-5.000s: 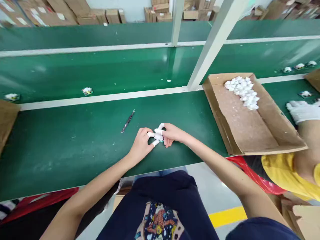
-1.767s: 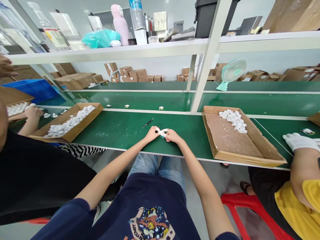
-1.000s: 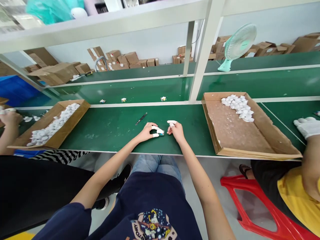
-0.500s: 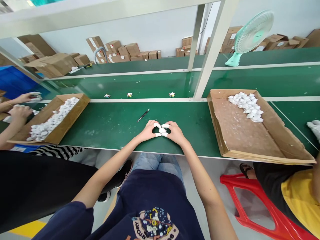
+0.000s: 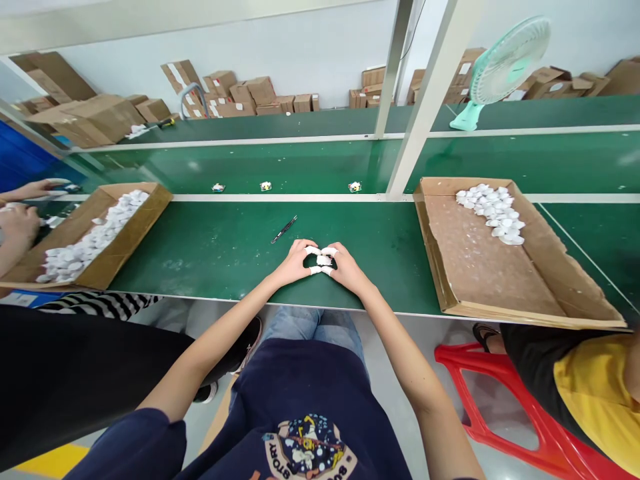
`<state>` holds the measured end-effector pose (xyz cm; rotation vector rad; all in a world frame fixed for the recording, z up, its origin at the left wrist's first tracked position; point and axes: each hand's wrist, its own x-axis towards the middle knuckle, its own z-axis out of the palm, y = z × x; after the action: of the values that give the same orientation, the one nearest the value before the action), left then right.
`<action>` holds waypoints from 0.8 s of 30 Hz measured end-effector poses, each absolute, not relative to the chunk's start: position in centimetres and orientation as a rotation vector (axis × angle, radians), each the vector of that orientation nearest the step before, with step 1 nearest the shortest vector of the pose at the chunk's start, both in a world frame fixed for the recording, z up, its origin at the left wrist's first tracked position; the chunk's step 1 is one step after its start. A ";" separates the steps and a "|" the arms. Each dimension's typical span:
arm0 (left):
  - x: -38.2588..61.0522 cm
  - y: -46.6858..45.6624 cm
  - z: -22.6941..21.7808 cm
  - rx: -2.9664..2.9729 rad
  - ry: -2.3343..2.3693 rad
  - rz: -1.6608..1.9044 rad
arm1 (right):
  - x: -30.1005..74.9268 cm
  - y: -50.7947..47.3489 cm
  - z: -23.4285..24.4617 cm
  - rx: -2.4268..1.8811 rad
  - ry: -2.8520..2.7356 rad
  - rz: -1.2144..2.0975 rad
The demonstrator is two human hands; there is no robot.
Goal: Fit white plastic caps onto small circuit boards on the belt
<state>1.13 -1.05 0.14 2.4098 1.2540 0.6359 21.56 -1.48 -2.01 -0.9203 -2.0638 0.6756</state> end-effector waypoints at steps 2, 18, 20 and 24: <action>1.1 -0.8 0.0 2.411 1.260 0.620 | 21.6 -1.4 -2.1 -0.947 -2.034 0.738; 0.8 9.3 4.0 2.423 1.514 0.634 | 21.4 -1.4 -1.1 -1.086 -1.713 0.629; 1.2 14.8 4.5 2.354 1.648 0.635 | 21.4 -1.3 -1.3 -1.101 -1.697 0.607; 2.3 23.1 4.1 2.255 1.829 0.565 | 21.0 -1.1 -1.8 -1.093 -1.727 0.601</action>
<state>2.31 23.05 4.11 2.2548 1.8285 0.5652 21.04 -1.12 -1.83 -1.0931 -1.7267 0.6007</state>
